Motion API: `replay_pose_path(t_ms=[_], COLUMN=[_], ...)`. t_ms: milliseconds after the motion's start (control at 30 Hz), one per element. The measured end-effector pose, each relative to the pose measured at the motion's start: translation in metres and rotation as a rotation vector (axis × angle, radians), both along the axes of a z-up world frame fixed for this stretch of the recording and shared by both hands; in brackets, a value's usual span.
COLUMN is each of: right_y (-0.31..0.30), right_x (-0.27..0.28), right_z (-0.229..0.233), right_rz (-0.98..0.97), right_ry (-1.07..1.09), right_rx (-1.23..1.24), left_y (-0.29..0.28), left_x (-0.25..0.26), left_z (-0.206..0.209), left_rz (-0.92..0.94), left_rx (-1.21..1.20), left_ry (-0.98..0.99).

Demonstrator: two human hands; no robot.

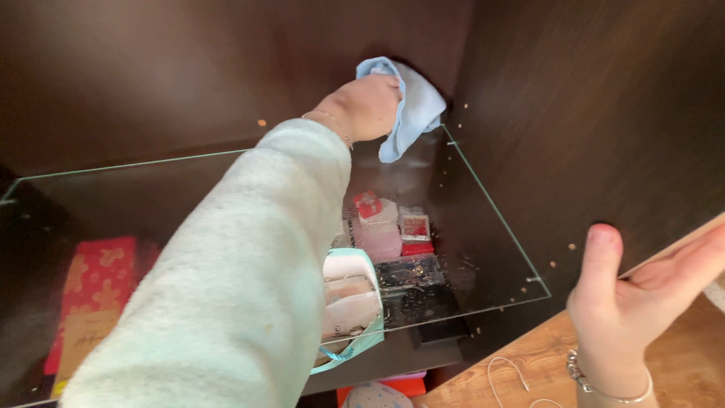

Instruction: The person wipes the interior surfaces of a dark wooden cabinet with a light blue cloth. They clean the back wall, side walls, and the glass shelf while items such as a red box, a light blue bag, and other small objects remain on the shelf.

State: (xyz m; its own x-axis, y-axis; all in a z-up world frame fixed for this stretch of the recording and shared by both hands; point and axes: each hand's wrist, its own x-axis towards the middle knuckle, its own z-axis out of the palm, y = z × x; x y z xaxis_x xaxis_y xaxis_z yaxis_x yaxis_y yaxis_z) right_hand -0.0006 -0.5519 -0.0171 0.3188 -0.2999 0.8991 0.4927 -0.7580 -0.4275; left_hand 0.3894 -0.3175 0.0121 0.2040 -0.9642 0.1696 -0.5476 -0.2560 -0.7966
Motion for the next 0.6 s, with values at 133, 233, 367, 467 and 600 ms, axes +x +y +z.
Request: replay_pose_path(t_ms=[133,233,367,467,600], right_y=[0.017,-0.017,-0.026,-0.022,-0.016], right_x=[-0.005,0.002,-0.003,-0.015,-0.013], right_z=[0.022,-0.029,-0.050,-0.052,-0.051], right_rz=[0.048,-0.026,-0.021,-0.632,-0.396], right_ry=[-0.073,0.036,0.138,0.543,0.325], right_rx=[-0.171,-0.034,0.022,-0.057,-0.050], left_y=[0.050,0.086,0.118,0.138,0.118], left_x=[-0.013,-0.035,-0.120,-0.155,-0.232], left_z=[0.009,0.022,0.071,0.089,0.134], left_rz=[-0.068,0.006,0.593,0.657,0.958], left_rx=[-0.127,-0.275,-0.546,-0.611,-0.546], left_ry=[0.171,0.474,0.913,0.924,1.015])
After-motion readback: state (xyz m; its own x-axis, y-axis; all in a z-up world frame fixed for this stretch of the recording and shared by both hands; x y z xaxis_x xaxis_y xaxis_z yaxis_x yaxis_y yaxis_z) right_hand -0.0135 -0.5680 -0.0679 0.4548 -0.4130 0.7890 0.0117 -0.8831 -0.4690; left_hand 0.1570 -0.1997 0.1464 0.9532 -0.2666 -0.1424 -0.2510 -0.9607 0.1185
